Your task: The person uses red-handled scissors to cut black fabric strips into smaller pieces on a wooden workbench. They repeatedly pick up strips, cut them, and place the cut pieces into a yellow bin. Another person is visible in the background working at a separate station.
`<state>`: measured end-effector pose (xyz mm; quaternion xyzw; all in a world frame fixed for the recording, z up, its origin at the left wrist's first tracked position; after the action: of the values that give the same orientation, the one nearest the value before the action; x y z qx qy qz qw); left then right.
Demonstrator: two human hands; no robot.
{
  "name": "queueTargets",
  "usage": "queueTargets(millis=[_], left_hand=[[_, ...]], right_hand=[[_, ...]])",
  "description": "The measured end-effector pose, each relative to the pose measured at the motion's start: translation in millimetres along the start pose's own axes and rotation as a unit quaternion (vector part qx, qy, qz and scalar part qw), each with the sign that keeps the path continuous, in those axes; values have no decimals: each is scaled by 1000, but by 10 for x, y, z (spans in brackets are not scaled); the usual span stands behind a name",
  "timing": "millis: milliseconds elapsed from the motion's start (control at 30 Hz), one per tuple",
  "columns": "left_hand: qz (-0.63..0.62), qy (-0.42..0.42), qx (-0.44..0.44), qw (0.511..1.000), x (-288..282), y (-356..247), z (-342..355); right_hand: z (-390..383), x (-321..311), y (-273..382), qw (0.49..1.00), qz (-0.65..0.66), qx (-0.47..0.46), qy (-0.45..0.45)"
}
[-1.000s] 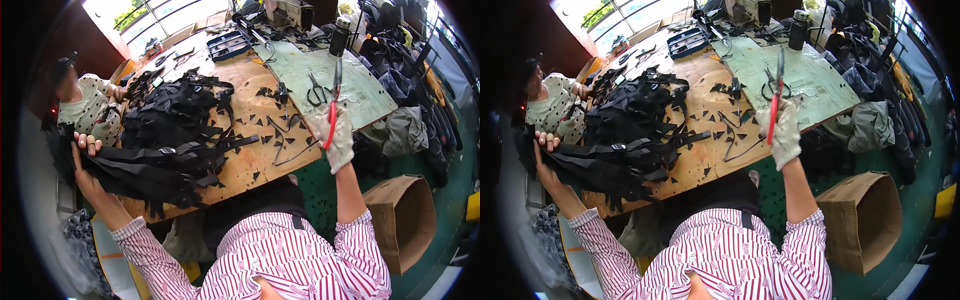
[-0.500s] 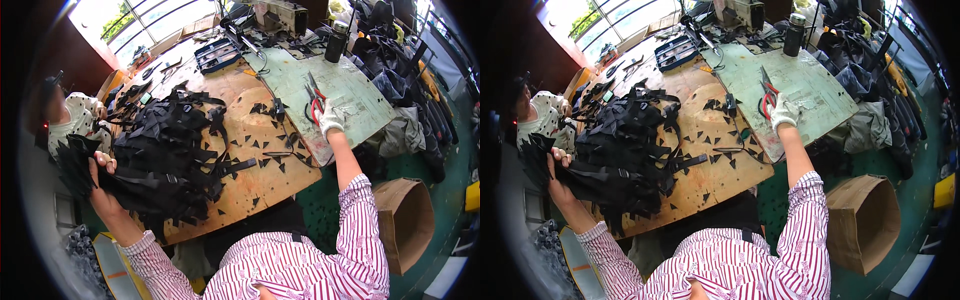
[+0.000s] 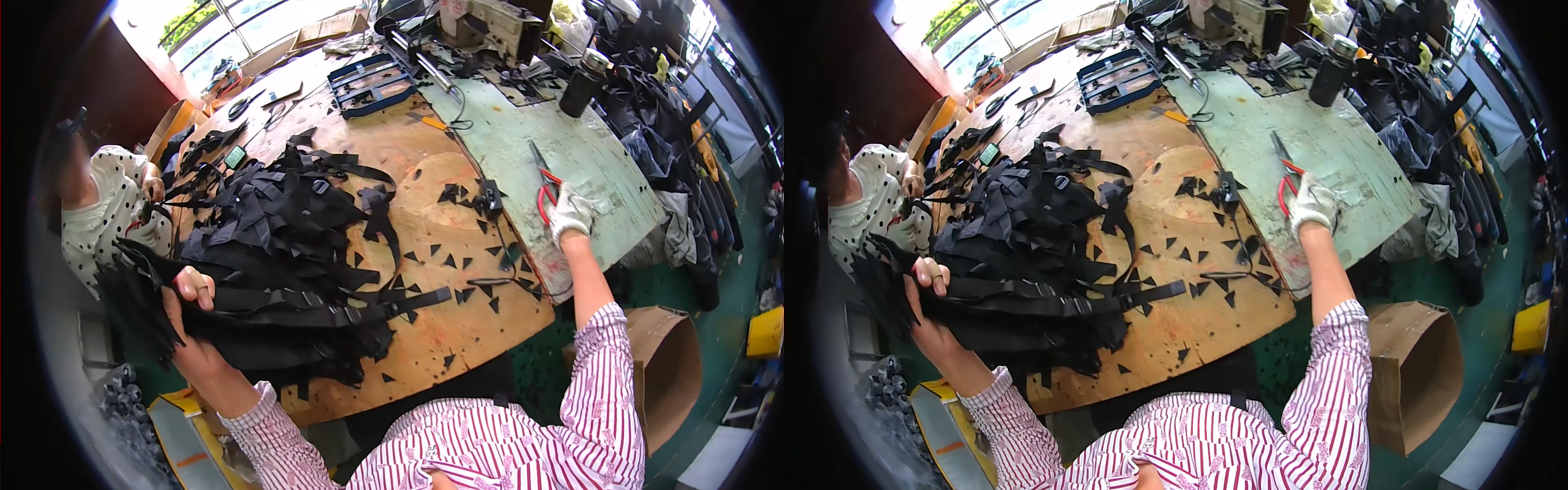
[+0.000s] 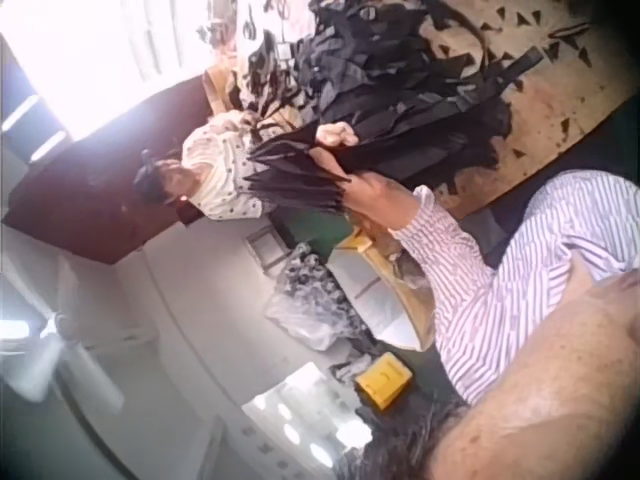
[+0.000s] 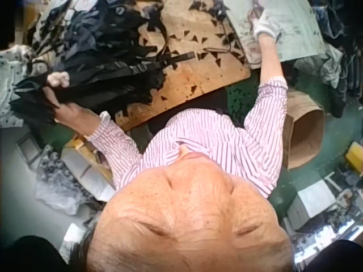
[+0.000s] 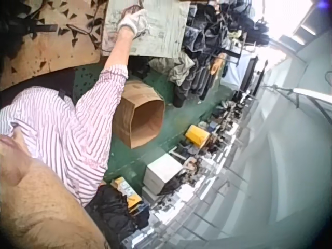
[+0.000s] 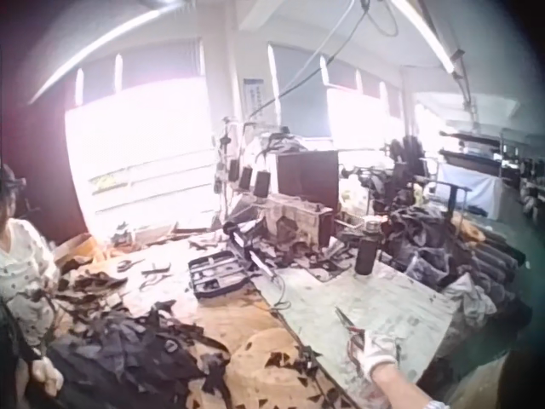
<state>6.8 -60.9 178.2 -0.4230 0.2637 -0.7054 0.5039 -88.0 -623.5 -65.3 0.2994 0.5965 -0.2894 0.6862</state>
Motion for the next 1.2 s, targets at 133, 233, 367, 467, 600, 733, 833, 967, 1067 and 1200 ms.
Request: queueTargets(millis=[133, 233, 367, 467, 600, 733, 833, 967, 1067, 1200], left_hand=[[-17, 2, -26, 1000, -154, 199, 192], [-61, 35, -64, 995, -221, 328, 394], [-61, 53, -56, 995, -116, 293, 640], [-83, 35, -53, 995, 12, 249, 759], [-37, 70, -14, 997, 328, 56, 861], [-56, 97, -8, 994, 586, 94, 997], [-61, 97, -7, 993, 816, 168, 1069], [-68, 77, -24, 994, 1051, 107, 979], [-51, 104, 8, 993, 1298, 178, 947], [-142, 200, -45, 968, 2020, 777, 1140]], right_hand=[[-41, -13, -64, 998, 15, 47, 46], [-62, 162, -354, 988, 124, 80, 36], [-159, 299, -439, 897, 410, 117, 117], [-281, 31, -96, 831, 511, 135, 172], [-361, -496, 884, 826, 532, 62, 177], [-336, -358, 1615, 829, 523, 25, 196], [-259, 19, 1816, 831, 531, 29, 165], [-332, 121, 1900, 755, 632, 46, 167], [-519, -164, 1723, 617, 758, 48, 207], [-727, -538, 856, 581, 778, 157, 179]])
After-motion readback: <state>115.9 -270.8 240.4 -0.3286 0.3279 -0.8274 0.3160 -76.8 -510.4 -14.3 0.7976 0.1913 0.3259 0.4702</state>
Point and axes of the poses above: each hand's wrist, its own z-axis towards the middle knuckle, its own x-axis out of the palm, y = z × x, the point moved 9 cm from there along z, towards the middle knuckle, and after that the axes turned 6 degrees about x, right-handed, at the moved point
